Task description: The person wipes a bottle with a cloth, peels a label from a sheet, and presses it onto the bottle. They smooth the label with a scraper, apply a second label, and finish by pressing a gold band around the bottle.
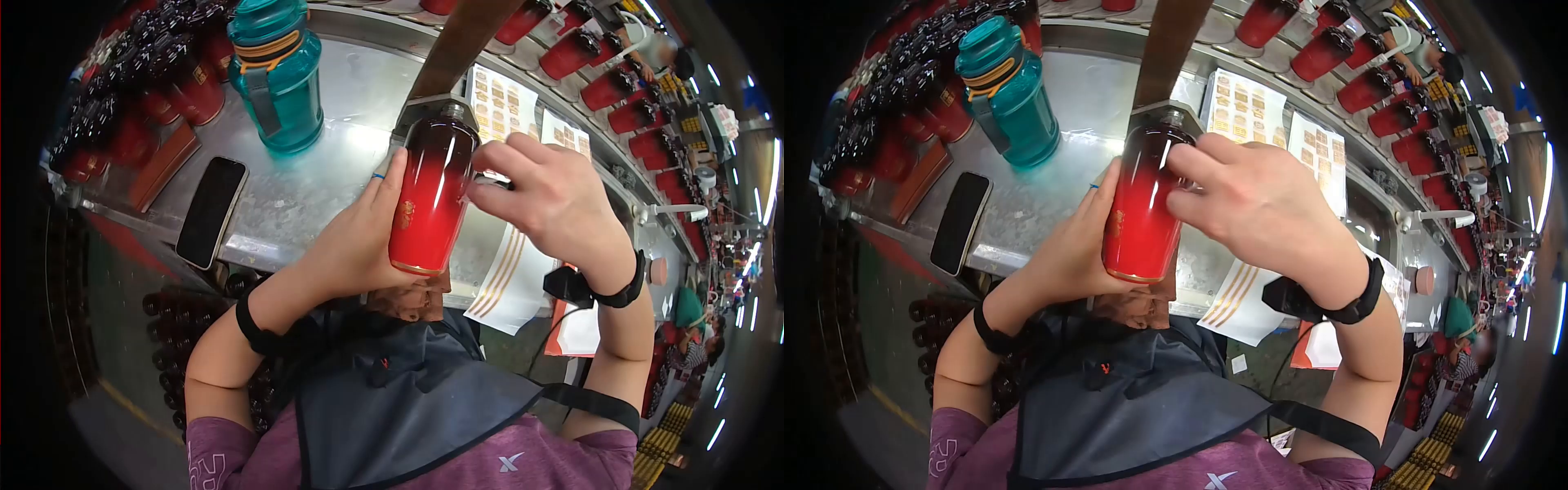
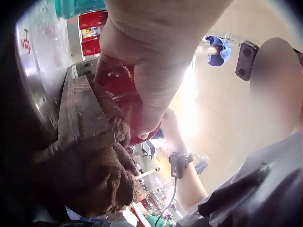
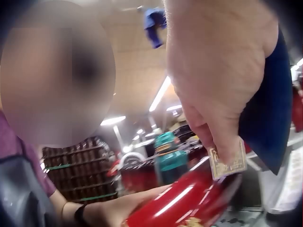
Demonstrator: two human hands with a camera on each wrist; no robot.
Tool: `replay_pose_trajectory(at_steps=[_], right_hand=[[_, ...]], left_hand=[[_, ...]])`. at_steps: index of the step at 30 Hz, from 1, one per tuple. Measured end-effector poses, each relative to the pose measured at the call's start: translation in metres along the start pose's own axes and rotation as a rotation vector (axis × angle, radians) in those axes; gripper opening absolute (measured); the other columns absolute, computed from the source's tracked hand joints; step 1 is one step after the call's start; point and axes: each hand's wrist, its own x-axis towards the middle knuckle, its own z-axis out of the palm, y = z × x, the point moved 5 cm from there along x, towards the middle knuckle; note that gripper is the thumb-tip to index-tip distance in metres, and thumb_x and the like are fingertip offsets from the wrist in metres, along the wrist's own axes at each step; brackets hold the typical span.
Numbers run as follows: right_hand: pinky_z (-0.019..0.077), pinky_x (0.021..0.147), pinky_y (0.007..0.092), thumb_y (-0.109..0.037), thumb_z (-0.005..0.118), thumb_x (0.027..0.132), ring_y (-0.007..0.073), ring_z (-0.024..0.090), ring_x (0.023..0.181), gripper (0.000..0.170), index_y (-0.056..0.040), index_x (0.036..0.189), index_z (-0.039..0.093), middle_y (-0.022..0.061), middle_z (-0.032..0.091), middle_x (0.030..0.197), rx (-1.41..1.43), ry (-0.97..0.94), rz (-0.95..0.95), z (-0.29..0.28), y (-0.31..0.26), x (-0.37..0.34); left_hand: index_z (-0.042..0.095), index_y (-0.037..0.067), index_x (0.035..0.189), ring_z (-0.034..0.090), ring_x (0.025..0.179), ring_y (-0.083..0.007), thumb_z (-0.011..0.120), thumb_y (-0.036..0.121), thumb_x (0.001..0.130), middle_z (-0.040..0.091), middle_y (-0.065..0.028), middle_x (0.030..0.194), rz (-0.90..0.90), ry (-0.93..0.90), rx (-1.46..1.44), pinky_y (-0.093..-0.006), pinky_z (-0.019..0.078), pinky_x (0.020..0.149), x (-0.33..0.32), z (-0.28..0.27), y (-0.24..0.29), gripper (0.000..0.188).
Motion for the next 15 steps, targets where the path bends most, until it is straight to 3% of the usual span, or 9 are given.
replay_pose_trajectory(at_steps=[6, 8, 9, 11, 12, 15], right_hand=[[0.0525, 0.059, 0.0296, -0.017, 0.065, 0.079, 0.0155, 0.061, 0.086, 0.025, -0.0173, 0.103, 0.068, -0.0007, 0.058, 0.101, -0.116, -0.019, -0.056, 0.004, -0.006, 0.02], [0.0548, 0.064, 0.0283, -0.014, 0.066, 0.078, 0.0164, 0.061, 0.088, 0.025, -0.0156, 0.102, 0.063, 0.0006, 0.057, 0.098, -0.121, 0.038, 0.006, 0.0, -0.004, 0.022], [0.0548, 0.064, 0.0283, -0.014, 0.066, 0.078, 0.0164, 0.061, 0.088, 0.025, -0.0156, 0.102, 0.063, 0.0006, 0.057, 0.098, -0.127, 0.038, 0.007, 0.001, -0.003, 0.022], [0.0548, 0.064, 0.0293, -0.012, 0.068, 0.076, 0.0174, 0.063, 0.087, 0.042, -0.0173, 0.118, 0.062, 0.0005, 0.057, 0.097, -0.113, 0.104, 0.058, 0.001, 0.002, 0.02], [0.0546, 0.065, 0.0306, -0.012, 0.071, 0.076, 0.018, 0.064, 0.087, 0.05, -0.0183, 0.125, 0.06, 0.0009, 0.057, 0.096, -0.09, 0.095, 0.088, 0.003, 0.006, 0.018], [0.0545, 0.065, 0.032, -0.015, 0.074, 0.077, 0.0192, 0.065, 0.085, 0.05, -0.0183, 0.125, 0.06, 0.0014, 0.059, 0.099, 0.011, 0.129, 0.094, 0.005, 0.014, 0.015]], left_hand=[[0.004, -0.012, 0.153, 0.048, 0.132, -0.0448, 0.087, 0.048, 0.07, 0.04, -0.0345, 0.144, 0.02, -0.005, -0.233, -0.0435, 0.0419, 0.109, 0.013, 0.001, -0.003, 0.132], [0.009, -0.014, 0.152, 0.047, 0.133, -0.0433, 0.082, 0.044, 0.078, 0.04, -0.0337, 0.143, -0.092, 0.114, -0.51, -0.044, 0.0418, 0.109, 0.033, 0.008, -0.005, 0.118], [0.009, -0.014, 0.152, 0.047, 0.133, -0.0433, 0.082, 0.044, 0.078, 0.04, -0.0337, 0.143, -0.086, 0.113, -0.509, -0.044, 0.0418, 0.109, 0.039, 0.013, -0.003, 0.118], [0.016, -0.014, 0.15, 0.048, 0.131, -0.0422, 0.077, 0.038, 0.084, 0.044, -0.0326, 0.139, -0.17, 0.265, -0.459, -0.0444, 0.0429, 0.107, 0.048, 0.015, -0.007, 0.104], [0.019, -0.013, 0.15, 0.05, 0.127, -0.0409, 0.075, 0.033, 0.087, 0.046, -0.0311, 0.135, -0.084, 0.289, -0.488, -0.0444, 0.0439, 0.105, 0.051, 0.015, -0.003, 0.096], [0.019, -0.011, 0.151, 0.052, 0.125, -0.04, 0.074, 0.028, 0.088, 0.046, -0.0301, 0.134, -0.091, 0.344, -0.424, -0.044, 0.0436, 0.105, 0.048, 0.016, -0.004, 0.092]])
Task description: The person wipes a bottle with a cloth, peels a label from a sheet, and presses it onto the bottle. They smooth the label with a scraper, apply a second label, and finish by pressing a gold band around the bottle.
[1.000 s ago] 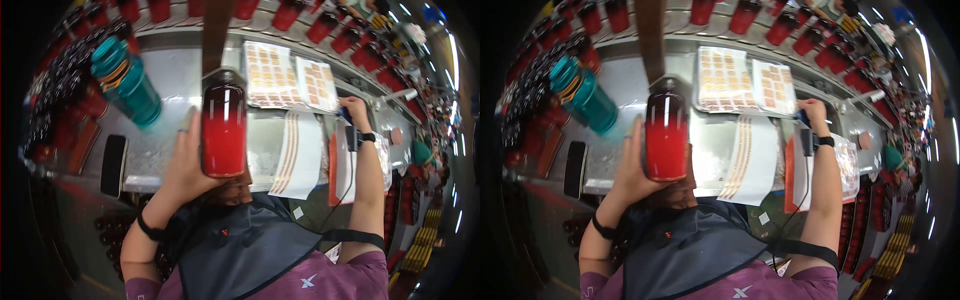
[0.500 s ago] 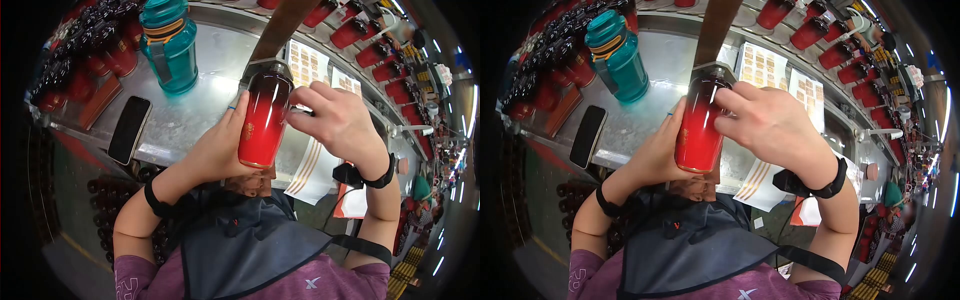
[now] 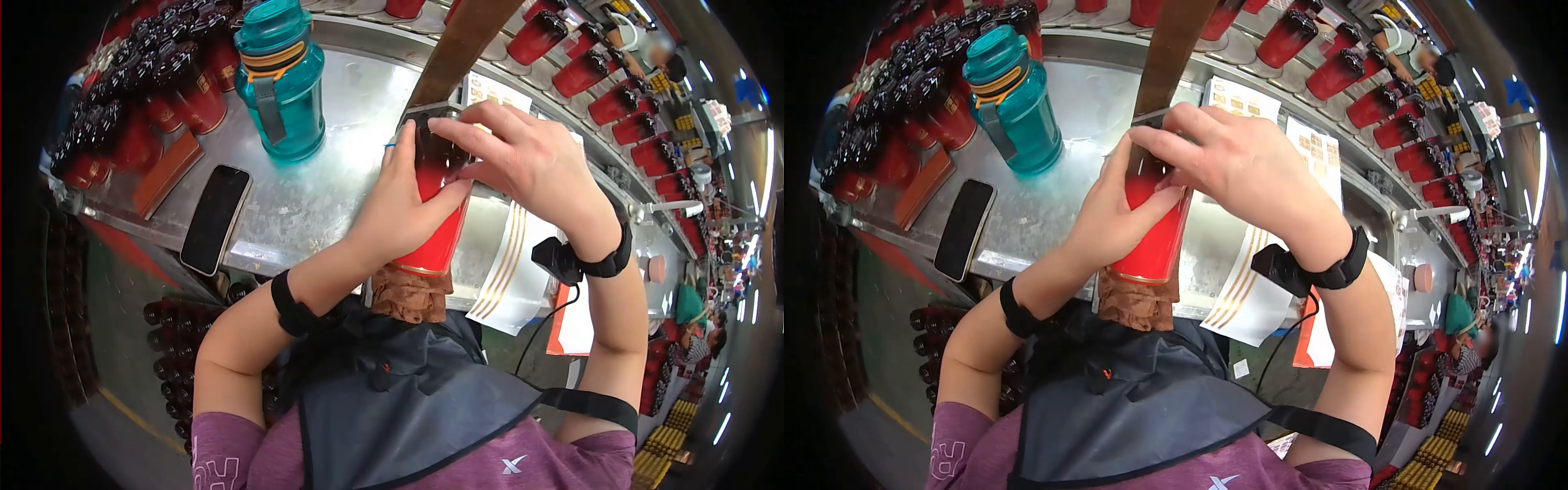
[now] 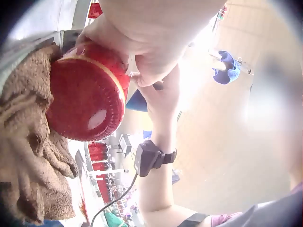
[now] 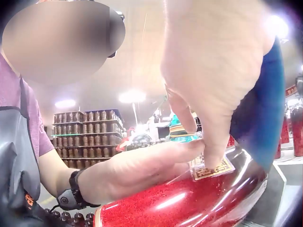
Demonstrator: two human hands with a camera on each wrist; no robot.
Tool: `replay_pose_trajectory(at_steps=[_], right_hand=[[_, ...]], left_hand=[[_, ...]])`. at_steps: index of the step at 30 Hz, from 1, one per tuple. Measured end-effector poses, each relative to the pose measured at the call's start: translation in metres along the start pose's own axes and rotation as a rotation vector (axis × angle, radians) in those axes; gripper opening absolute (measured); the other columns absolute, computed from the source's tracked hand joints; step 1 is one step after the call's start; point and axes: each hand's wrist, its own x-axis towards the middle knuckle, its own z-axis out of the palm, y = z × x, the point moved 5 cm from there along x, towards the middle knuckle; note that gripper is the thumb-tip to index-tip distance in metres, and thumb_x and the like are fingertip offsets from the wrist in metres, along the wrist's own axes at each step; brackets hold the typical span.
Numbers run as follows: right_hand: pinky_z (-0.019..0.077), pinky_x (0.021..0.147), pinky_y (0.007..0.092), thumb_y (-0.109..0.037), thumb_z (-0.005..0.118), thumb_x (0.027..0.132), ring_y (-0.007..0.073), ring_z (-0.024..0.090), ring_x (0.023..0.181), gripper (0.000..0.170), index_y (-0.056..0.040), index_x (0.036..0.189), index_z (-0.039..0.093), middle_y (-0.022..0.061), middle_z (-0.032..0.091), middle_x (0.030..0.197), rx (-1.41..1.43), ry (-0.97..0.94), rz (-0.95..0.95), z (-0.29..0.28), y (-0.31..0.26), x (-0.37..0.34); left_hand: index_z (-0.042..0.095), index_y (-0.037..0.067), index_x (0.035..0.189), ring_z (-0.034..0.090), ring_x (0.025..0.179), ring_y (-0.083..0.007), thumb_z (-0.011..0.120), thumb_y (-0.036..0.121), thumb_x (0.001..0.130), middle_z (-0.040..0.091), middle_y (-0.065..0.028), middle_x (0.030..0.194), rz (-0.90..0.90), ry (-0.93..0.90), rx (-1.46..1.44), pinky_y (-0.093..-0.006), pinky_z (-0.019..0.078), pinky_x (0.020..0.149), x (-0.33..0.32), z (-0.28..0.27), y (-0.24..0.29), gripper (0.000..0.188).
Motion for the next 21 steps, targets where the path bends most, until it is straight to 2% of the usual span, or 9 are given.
replay_pose_trajectory(at_steps=[1, 4, 6, 7, 8, 10, 12, 16, 21], right_hand=[[0.0545, 0.065, 0.032, -0.015, 0.074, 0.077, 0.0192, 0.065, 0.085, 0.05, -0.0183, 0.125, 0.06, 0.0014, 0.059, 0.099, 0.001, 0.004, 0.011, 0.001, 0.002, -0.001], [0.054, 0.065, 0.0328, -0.023, 0.078, 0.078, 0.0222, 0.067, 0.081, 0.051, -0.0168, 0.127, 0.061, 0.0029, 0.063, 0.102, 0.028, 0.085, 0.132, 0.005, 0.011, -0.008], [0.0532, 0.064, 0.0318, -0.029, 0.082, 0.078, 0.023, 0.067, 0.076, 0.059, -0.0141, 0.13, 0.061, 0.0058, 0.067, 0.104, 0.182, 0.287, 0.593, 0.016, 0.038, -0.033], [0.0522, 0.064, 0.0293, -0.032, 0.083, 0.08, 0.0191, 0.066, 0.072, 0.063, -0.0088, 0.133, 0.06, 0.0082, 0.07, 0.103, 0.41, 0.241, 0.833, 0.024, 0.043, -0.046], [0.0514, 0.065, 0.0269, -0.033, 0.081, 0.084, 0.0118, 0.065, 0.076, 0.067, -0.0006, 0.137, 0.055, 0.0082, 0.07, 0.104, 0.645, 0.17, 0.947, 0.044, 0.046, -0.061], [0.0504, 0.066, 0.0249, -0.035, 0.08, 0.087, 0.0077, 0.061, 0.078, 0.076, 0.0057, 0.141, 0.047, 0.009, 0.068, 0.108, 1.184, 0.221, 1.093, 0.083, 0.024, -0.081], [0.0492, 0.067, 0.0228, -0.036, 0.081, 0.086, 0.0057, 0.056, 0.077, 0.085, 0.0077, 0.146, 0.041, 0.0109, 0.063, 0.113, 1.302, 0.205, 1.105, 0.099, -0.002, -0.086], [0.0458, 0.066, 0.0199, -0.027, 0.082, 0.085, 0.0034, 0.051, 0.072, 0.086, 0.0056, 0.149, 0.036, 0.0106, 0.061, 0.113, 1.526, 0.34, 1.097, 0.114, -0.023, -0.081], [0.0469, 0.074, 0.0207, -0.023, 0.078, 0.089, 0.0068, 0.059, 0.083, 0.079, 0.003, 0.15, 0.035, 0.0116, 0.062, 0.116, 1.759, 0.37, 1.177, 0.102, -0.026, -0.076]], left_hand=[[0.019, -0.01, 0.152, 0.05, 0.127, -0.039, 0.074, 0.025, 0.088, 0.045, -0.0304, 0.137, -0.04, -0.021, -0.106, -0.0435, 0.0421, 0.107, 0.0, 0.001, -0.006, 0.092], [0.017, -0.01, 0.152, 0.048, 0.131, -0.0385, 0.073, 0.024, 0.088, 0.043, -0.0308, 0.14, -0.107, -0.016, -0.144, -0.043, 0.0404, 0.109, -0.002, 0.001, -0.016, 0.092], [0.015, -0.011, 0.153, 0.046, 0.134, -0.0384, 0.073, 0.024, 0.088, 0.041, -0.0309, 0.144, -0.127, -0.055, -0.108, -0.0422, 0.038, 0.112, -0.002, -0.001, -0.016, 0.094], [0.015, -0.01, 0.153, 0.046, 0.134, -0.0383, 0.073, 0.025, 0.088, 0.04, -0.0304, 0.144, -0.136, -0.066, -0.084, -0.0417, 0.0371, 0.112, -0.002, -0.002, -0.016, 0.094], [0.015, -0.01, 0.154, 0.045, 0.135, -0.0382, 0.072, 0.025, 0.088, 0.04, -0.0299, 0.145, -0.148, -0.076, -0.06, -0.0413, 0.0362, 0.113, -0.002, -0.002, -0.017, 0.094], [0.014, -0.009, 0.154, 0.044, 0.136, -0.0352, 0.071, 0.028, 0.09, 0.038, -0.0286, 0.148, -0.146, -0.105, -0.084, -0.0392, 0.0356, 0.114, 0.0, -0.002, -0.018, 0.093], [0.013, -0.009, 0.155, 0.043, 0.138, -0.032, 0.068, 0.029, 0.094, 0.037, -0.0279, 0.15, -0.294, -0.095, -0.345, -0.0377, 0.0358, 0.113, 0.003, -0.002, -0.023, 0.09], [0.009, -0.008, 0.156, 0.046, 0.135, -0.0269, 0.06, 0.029, 0.1, 0.04, -0.0251, 0.15, -0.266, -0.159, -0.366, -0.0348, 0.0372, 0.112, 0.002, -0.002, -0.018, 0.084], [0.007, -0.007, 0.156, 0.049, 0.131, -0.0248, 0.058, 0.026, 0.101, 0.042, -0.023, 0.148, -0.291, -0.206, -0.4, -0.0336, 0.0395, 0.109, 0.003, -0.007, -0.018, 0.082]])
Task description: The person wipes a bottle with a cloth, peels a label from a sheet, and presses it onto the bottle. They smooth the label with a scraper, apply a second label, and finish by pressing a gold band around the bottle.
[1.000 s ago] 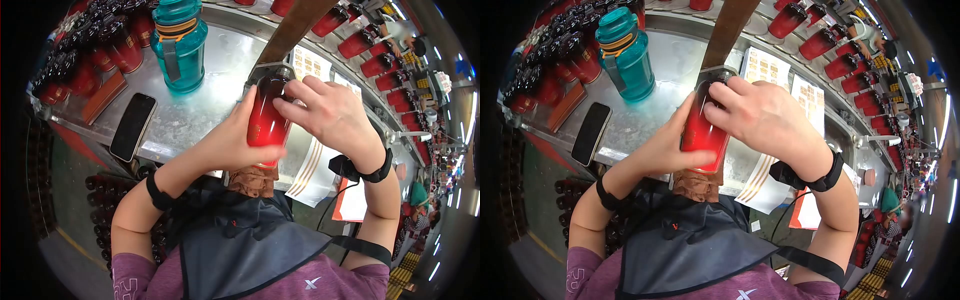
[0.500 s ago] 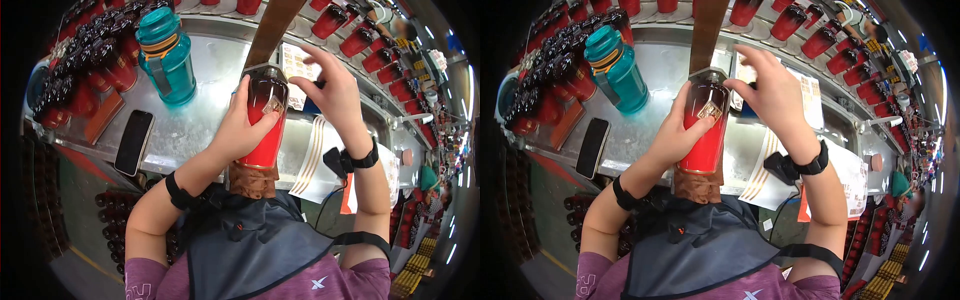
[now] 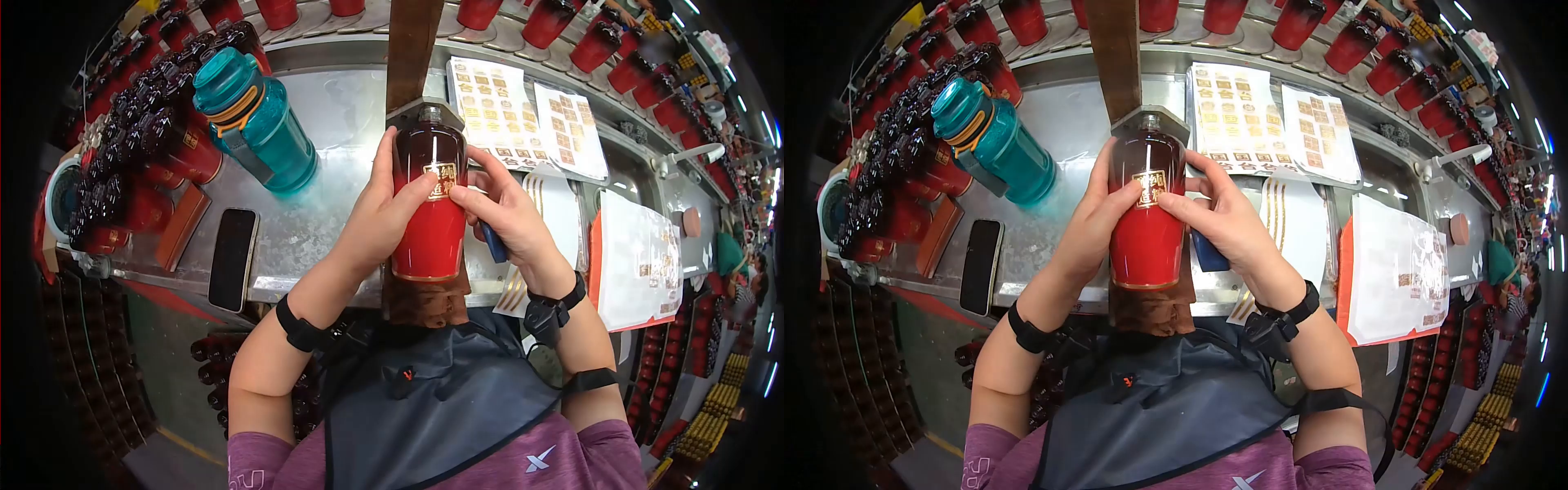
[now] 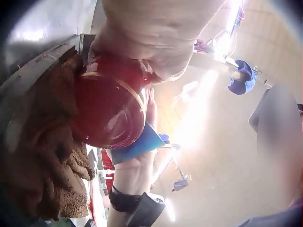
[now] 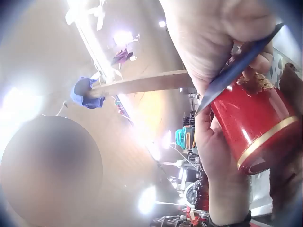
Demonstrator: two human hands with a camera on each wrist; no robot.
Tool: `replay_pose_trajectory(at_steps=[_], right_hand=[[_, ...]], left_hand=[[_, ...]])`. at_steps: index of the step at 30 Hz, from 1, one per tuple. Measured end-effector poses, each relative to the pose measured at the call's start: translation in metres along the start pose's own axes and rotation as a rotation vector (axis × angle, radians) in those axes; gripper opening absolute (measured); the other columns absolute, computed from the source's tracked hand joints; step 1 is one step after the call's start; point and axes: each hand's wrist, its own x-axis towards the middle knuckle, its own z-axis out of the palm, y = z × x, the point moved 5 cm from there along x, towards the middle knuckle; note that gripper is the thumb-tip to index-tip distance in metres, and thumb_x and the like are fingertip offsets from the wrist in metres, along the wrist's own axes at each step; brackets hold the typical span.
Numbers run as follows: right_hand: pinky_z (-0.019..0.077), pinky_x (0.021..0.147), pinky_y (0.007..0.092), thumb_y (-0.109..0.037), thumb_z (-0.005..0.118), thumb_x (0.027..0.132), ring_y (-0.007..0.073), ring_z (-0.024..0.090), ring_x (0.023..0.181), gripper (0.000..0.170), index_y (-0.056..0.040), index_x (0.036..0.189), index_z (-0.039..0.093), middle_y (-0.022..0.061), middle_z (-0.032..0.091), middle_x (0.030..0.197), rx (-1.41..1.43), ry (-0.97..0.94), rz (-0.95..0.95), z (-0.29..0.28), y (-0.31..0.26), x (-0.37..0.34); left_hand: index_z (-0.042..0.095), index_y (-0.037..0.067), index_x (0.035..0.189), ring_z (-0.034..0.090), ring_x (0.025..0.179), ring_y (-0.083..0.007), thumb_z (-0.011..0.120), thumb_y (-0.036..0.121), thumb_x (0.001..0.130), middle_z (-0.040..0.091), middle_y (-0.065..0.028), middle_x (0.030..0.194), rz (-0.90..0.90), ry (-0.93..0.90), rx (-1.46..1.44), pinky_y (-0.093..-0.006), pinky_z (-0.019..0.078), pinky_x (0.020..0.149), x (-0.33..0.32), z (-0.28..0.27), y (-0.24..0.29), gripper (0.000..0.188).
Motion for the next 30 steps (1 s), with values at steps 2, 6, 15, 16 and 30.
replay_pose_trajectory(at_steps=[2, 6, 15, 16, 30], right_hand=[[0.049, 0.082, 0.0233, -0.021, 0.076, 0.092, 0.0108, 0.063, 0.095, 0.074, 0.0022, 0.15, 0.036, 0.0117, 0.063, 0.116, 0.018, 0.002, 0.03, -0.002, 0.001, 0.0], [0.0492, 0.086, 0.025, -0.02, 0.074, 0.093, 0.0127, 0.063, 0.102, 0.071, 0.0018, 0.15, 0.036, 0.0105, 0.065, 0.113, 0.021, -0.002, 0.097, -0.004, 0.008, 0.007], [0.0474, 0.087, 0.0237, -0.017, 0.074, 0.093, 0.0118, 0.063, 0.101, 0.069, 0.0025, 0.148, 0.038, 0.0087, 0.066, 0.11, 0.132, -0.002, 0.148, -0.008, 0.013, 0.006], [0.0475, 0.085, 0.0231, -0.018, 0.074, 0.092, 0.0107, 0.062, 0.098, 0.068, 0.0019, 0.147, 0.039, 0.0074, 0.066, 0.108, 0.093, 0.026, 0.093, -0.003, 0.009, 0.006], [0.038, 0.049, 0.0166, -0.021, 0.075, 0.091, 0.0016, 0.053, 0.069, 0.067, -0.0024, 0.146, 0.041, -0.0029, 0.061, 0.089, 0.165, 0.031, 0.079, -0.002, 0.011, 0.004]], left_hand=[[0.006, -0.006, 0.157, 0.049, 0.131, -0.0243, 0.058, 0.025, 0.101, 0.043, -0.0225, 0.148, 0.004, 0.001, -0.037, -0.0335, 0.0404, 0.108, 0.001, -0.001, 0.0, 0.082], [0.007, -0.005, 0.157, 0.049, 0.13, -0.0229, 0.056, 0.025, 0.102, 0.045, -0.0213, 0.146, -0.028, 0.006, -0.03, -0.0331, 0.0399, 0.108, 0.002, 0.001, 0.003, 0.079], [0.015, 0.0, 0.157, 0.046, 0.134, -0.0209, 0.044, 0.032, 0.107, 0.044, -0.0165, 0.147, -0.076, 0.004, -0.131, -0.033, 0.037, 0.111, 0.005, -0.005, -0.003, 0.066], [0.021, 0.005, 0.157, 0.044, 0.135, -0.0183, 0.038, 0.03, 0.109, 0.043, -0.0117, 0.148, -0.109, -0.002, -0.167, -0.0333, 0.0363, 0.112, 0.005, -0.005, -0.005, 0.056], [0.009, -0.007, 0.156, 0.046, 0.135, -0.0246, 0.051, 0.036, 0.105, 0.042, -0.0228, 0.149, -0.031, -0.045, -0.165, -0.0337, 0.0381, 0.111, 0.007, -0.006, -0.005, 0.079]])
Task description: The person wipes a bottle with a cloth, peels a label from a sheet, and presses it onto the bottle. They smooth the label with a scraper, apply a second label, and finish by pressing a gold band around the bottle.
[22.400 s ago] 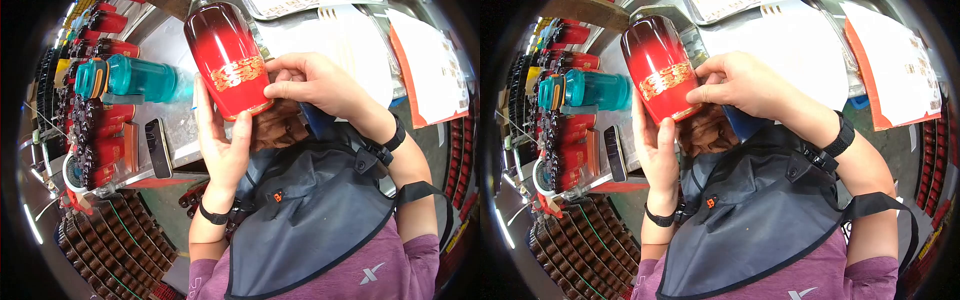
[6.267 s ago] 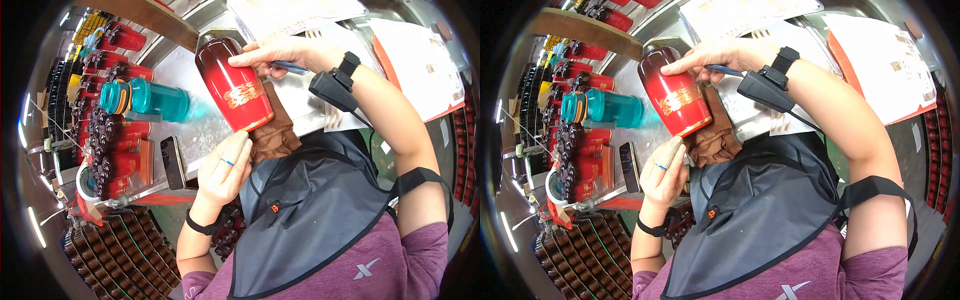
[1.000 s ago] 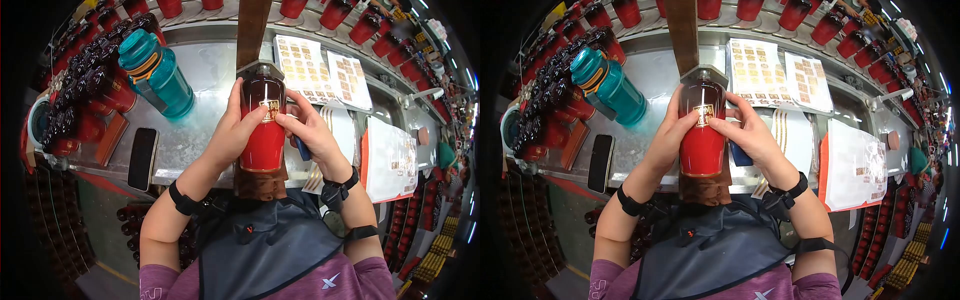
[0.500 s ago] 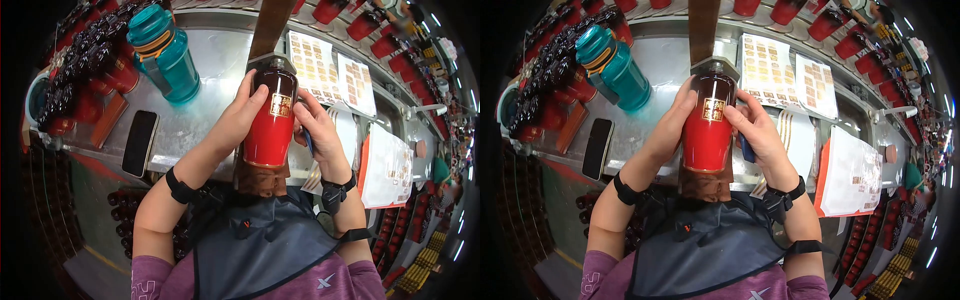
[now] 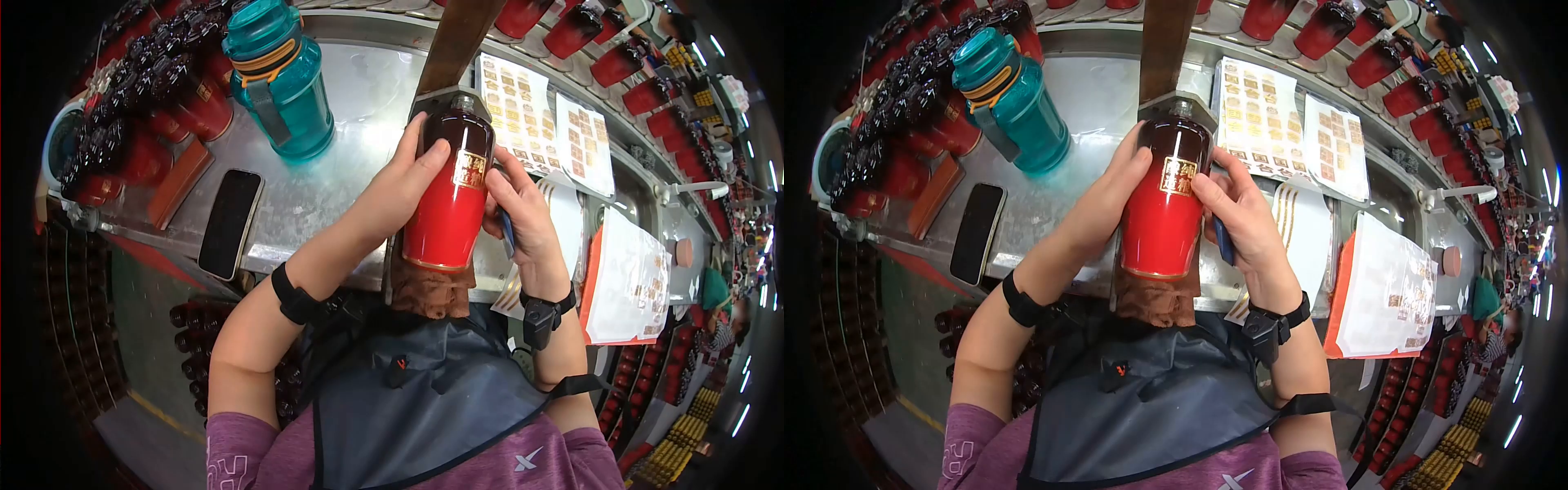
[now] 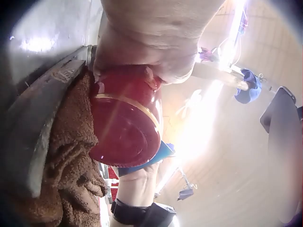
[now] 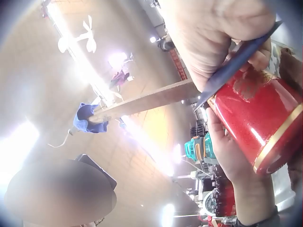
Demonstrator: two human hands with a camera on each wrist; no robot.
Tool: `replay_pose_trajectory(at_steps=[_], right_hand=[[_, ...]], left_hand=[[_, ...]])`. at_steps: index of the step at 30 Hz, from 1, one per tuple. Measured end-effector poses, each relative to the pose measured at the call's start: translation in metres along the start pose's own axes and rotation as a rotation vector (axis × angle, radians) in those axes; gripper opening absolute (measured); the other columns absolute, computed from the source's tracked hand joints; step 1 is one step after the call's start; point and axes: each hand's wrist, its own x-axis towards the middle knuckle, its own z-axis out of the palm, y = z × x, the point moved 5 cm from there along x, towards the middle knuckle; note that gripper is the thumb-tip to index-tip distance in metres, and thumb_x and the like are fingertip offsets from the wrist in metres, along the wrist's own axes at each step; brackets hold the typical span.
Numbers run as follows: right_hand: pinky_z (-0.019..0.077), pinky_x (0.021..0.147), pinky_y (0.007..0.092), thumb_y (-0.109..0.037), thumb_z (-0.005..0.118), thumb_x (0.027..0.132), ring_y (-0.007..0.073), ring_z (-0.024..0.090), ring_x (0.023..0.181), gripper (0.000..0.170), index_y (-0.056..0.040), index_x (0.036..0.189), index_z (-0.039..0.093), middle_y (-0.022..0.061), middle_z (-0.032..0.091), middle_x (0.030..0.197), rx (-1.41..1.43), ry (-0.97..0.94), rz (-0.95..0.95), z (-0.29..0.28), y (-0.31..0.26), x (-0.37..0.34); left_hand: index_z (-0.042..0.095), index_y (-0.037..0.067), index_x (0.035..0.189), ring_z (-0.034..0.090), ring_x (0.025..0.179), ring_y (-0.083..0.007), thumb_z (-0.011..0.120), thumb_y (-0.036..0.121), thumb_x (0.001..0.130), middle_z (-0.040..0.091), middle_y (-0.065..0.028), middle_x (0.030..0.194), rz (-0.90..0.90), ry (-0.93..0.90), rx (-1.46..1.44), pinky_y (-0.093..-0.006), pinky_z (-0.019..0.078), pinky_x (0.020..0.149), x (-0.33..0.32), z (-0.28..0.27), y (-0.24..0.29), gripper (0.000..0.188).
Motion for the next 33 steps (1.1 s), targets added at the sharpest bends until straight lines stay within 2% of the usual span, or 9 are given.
replay_pose_trajectory(at_steps=[2, 4, 6, 7, 9, 28, 31, 32, 33], right_hand=[[0.0422, 0.055, 0.0176, -0.019, 0.076, 0.091, 0.0032, 0.056, 0.074, 0.067, -0.0019, 0.146, 0.041, -0.001, 0.063, 0.092, -0.014, -0.01, 0.003, -0.004, 0.0, 0.001], [0.0465, 0.06, 0.0186, -0.018, 0.076, 0.091, 0.0047, 0.06, 0.079, 0.067, -0.0014, 0.146, 0.04, 0.0009, 0.064, 0.096, -0.023, -0.015, 0.009, -0.001, 0.0, 0.001], [0.052, 0.079, 0.0235, -0.015, 0.076, 0.091, 0.011, 0.065, 0.094, 0.067, -0.0003, 0.146, 0.04, 0.0073, 0.066, 0.106, -0.035, 0.022, -0.036, 0.006, -0.004, -0.001], [0.052, 0.079, 0.0235, -0.015, 0.076, 0.091, 0.011, 0.065, 0.094, 0.067, -0.0003, 0.146, 0.04, 0.0073, 0.066, 0.106, -0.034, 0.024, -0.035, 0.007, -0.004, 0.0], [0.0509, 0.092, 0.0283, -0.013, 0.075, 0.091, 0.0168, 0.065, 0.105, 0.066, 0.0003, 0.145, 0.041, 0.0125, 0.065, 0.113, -0.029, 0.036, -0.032, 0.008, -0.005, 0.0], [0.0491, 0.092, 0.0273, -0.012, 0.076, 0.089, 0.0159, 0.065, 0.103, 0.067, 0.0002, 0.145, 0.041, 0.0101, 0.065, 0.109, -0.053, 0.04, -0.034, 0.009, -0.003, 0.005], [0.0506, 0.085, 0.0263, -0.018, 0.074, 0.093, 0.0119, 0.064, 0.096, 0.061, -0.0011, 0.143, 0.044, 0.0098, 0.066, 0.108, -0.097, 0.058, -0.066, -0.001, 0.0, 0.004], [0.0504, 0.08, 0.0252, -0.025, 0.069, 0.096, 0.0099, 0.063, 0.09, 0.055, -0.0016, 0.142, 0.048, 0.0091, 0.066, 0.107, -0.09, 0.061, -0.018, -0.013, 0.005, 0.004], [0.0503, 0.075, 0.024, -0.031, 0.064, 0.1, 0.0079, 0.062, 0.085, 0.051, -0.0021, 0.14, 0.051, 0.0085, 0.066, 0.106, -0.084, 0.064, 0.033, -0.017, 0.007, 0.003]], left_hand=[[0.011, -0.008, 0.156, 0.047, 0.134, -0.025, 0.053, 0.037, 0.104, 0.043, -0.0232, 0.148, 0.026, 0.008, 0.011, -0.0341, 0.0388, 0.111, -0.002, 0.001, -0.005, 0.08], [0.016, -0.01, 0.154, 0.05, 0.131, -0.0262, 0.06, 0.035, 0.1, 0.047, -0.0237, 0.144, 0.101, 0.078, 0.188, -0.0348, 0.0415, 0.108, -0.006, 0.0, -0.007, 0.082], [0.018, -0.009, 0.154, 0.052, 0.129, -0.0264, 0.062, 0.034, 0.099, 0.049, -0.0236, 0.142, 0.127, 0.103, 0.221, -0.035, 0.0428, 0.107, -0.007, 0.002, -0.009, 0.082], [0.02, -0.009, 0.153, 0.054, 0.127, -0.0266, 0.064, 0.032, 0.097, 0.052, -0.0235, 0.14, 0.155, 0.135, 0.255, -0.0351, 0.0442, 0.106, -0.008, 0.002, -0.009, 0.083], [0.021, -0.008, 0.153, 0.055, 0.126, -0.0263, 0.064, 0.03, 0.097, 0.052, -0.0231, 0.139, 0.134, 0.141, 0.221, -0.035, 0.0446, 0.105, -0.008, 0.003, -0.007, 0.081], [0.025, -0.006, 0.152, 0.056, 0.121, -0.0207, 0.061, 0.02, 0.098, 0.055, -0.0182, 0.135, 0.104, 0.146, 0.09, -0.0332, 0.0457, 0.103, -0.007, 0.007, -0.005, 0.07], [0.025, -0.003, 0.154, 0.054, 0.124, -0.0194, 0.055, 0.022, 0.102, 0.053, -0.0159, 0.138, 0.103, 0.135, 0.104, -0.032, 0.0443, 0.104, -0.007, 0.006, -0.007, 0.065], [0.025, -0.003, 0.154, 0.054, 0.124, -0.0194, 0.055, 0.022, 0.102, 0.053, -0.0159, 0.138, 0.104, 0.134, 0.104, -0.032, 0.0443, 0.104, -0.008, 0.004, -0.006, 0.065], [0.025, -0.001, 0.155, 0.054, 0.125, -0.0191, 0.051, 0.023, 0.104, 0.052, -0.0144, 0.14, 0.038, 0.095, -0.075, -0.0314, 0.0436, 0.105, -0.009, 0.004, -0.003, 0.062]])
